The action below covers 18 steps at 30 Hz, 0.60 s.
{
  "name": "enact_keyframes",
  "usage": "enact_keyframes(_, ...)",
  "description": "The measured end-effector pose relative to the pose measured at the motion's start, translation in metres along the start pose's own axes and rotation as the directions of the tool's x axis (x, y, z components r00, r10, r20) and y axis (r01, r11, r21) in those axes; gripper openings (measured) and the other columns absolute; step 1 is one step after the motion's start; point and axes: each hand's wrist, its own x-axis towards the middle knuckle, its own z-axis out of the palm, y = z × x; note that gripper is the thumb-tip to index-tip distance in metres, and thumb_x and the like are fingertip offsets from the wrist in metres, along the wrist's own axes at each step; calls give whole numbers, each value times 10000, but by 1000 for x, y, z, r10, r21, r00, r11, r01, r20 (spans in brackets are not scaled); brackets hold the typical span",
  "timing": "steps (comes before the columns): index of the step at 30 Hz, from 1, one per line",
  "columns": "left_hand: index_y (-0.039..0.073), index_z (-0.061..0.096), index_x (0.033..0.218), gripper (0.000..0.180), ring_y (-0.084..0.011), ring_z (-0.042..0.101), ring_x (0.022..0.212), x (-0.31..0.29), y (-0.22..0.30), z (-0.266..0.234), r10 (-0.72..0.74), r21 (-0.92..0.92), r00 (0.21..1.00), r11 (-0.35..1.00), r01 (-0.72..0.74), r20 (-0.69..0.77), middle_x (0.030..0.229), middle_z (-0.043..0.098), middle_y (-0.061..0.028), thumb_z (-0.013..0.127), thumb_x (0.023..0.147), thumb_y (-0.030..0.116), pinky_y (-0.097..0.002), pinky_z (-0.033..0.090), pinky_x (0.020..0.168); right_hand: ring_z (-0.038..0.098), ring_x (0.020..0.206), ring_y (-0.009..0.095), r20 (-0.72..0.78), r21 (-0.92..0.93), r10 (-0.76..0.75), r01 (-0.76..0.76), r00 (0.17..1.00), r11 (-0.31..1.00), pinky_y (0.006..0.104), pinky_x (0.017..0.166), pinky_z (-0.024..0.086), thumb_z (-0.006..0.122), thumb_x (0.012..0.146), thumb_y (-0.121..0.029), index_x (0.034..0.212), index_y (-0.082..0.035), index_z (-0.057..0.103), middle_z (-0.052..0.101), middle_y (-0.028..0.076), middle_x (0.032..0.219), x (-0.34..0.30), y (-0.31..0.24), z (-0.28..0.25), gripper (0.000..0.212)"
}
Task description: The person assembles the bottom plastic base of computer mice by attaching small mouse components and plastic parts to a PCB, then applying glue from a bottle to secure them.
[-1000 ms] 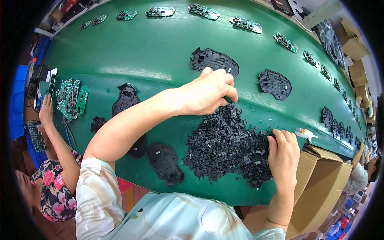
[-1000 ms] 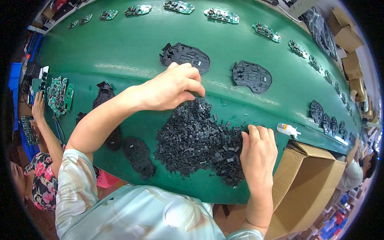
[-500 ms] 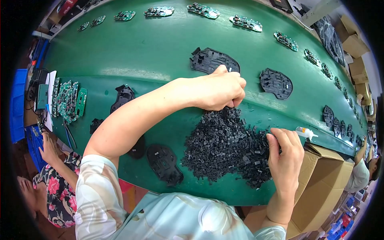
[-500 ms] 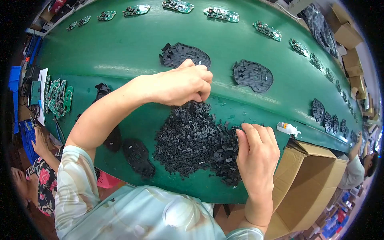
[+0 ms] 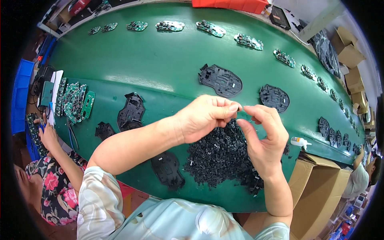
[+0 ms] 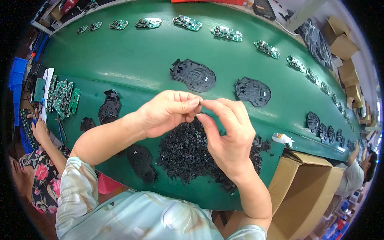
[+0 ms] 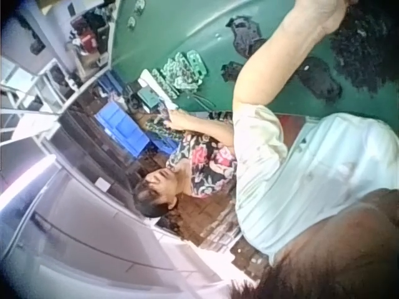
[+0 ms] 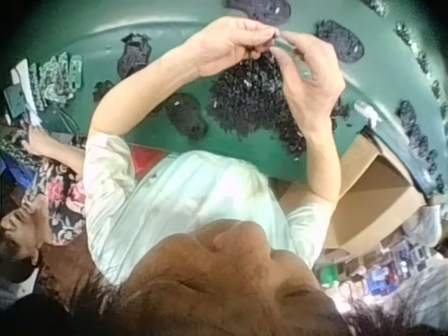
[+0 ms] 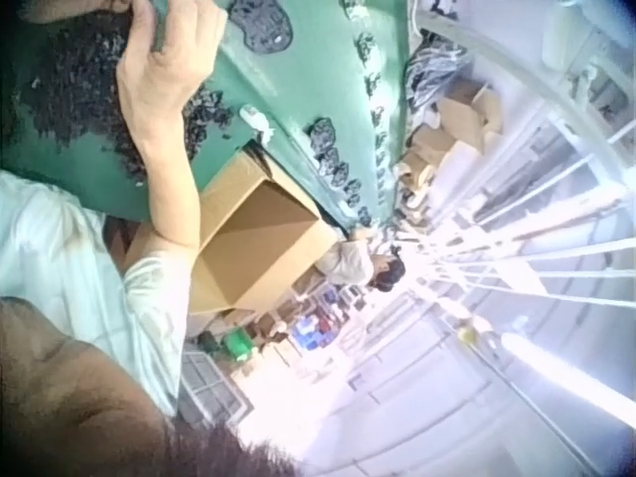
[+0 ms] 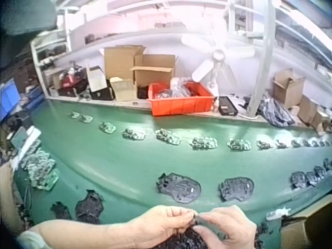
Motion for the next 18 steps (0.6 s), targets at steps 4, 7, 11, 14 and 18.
enact_keyframes(4, 42, 638, 1038, 214, -89, 543, 849, -8, -6, 6, 26, -161, 999, 987, -19, 42, 943, 625, -3, 594, 954, 233, -259, 432, 793, 596, 773, 247, -39, -52, -159, 157, 986, 986, 331, 654, 497, 752, 714, 3, 958, -23, 672, 626, 97, 876, 5, 3, 13, 258)
enact_keyframes(7, 40, 627, 1056, 220, -94, 554, 877, -12, -2, 10, 24, -211, 1000, 977, -21, 16, 971, 628, -8, 558, 973, 231, -272, 436, 820, 581, 745, 266, -1, -146, -345, 341, 939, 929, 347, 626, 487, 745, 702, -12, 954, 3, 659, 612, 97, 884, 10, 7, 16, 267)
enact_keyframes(11, 41, 623, 1054, 220, -108, 569, 928, -15, -8, 12, 53, -236, 998, 970, -55, -16, 989, 633, -16, 529, 985, 227, -304, 436, 881, 583, 729, 269, 29, -260, -507, 497, 861, 828, 355, 617, 488, 733, 709, -18, 973, 38, 644, 605, 121, 888, 10, 9, 19, 284)
enact_keyframes(14, 47, 624, 1048, 218, -126, 571, 962, -17, -7, 22, 104, -292, 994, 951, -106, -22, 991, 635, -22, 522, 984, 229, -328, 423, 921, 588, 721, 274, -10, -305, -527, 499, 850, 811, 358, 610, 493, 728, 693, -2, 956, 43, 644, 608, 127, 889, 12, 7, 20, 279)
enact_keyframes(18, 62, 629, 1033, 202, -136, 563, 989, -19, -9, 22, 129, -390, 991, 915, -102, 43, 990, 635, -29, 522, 979, 225, -342, 404, 945, 596, 712, 278, -6, -360, -538, 500, 843, 788, 354, 607, 501, 723, 667, 14, 931, 49, 649, 613, 137, 877, 13, 2, 20, 276)
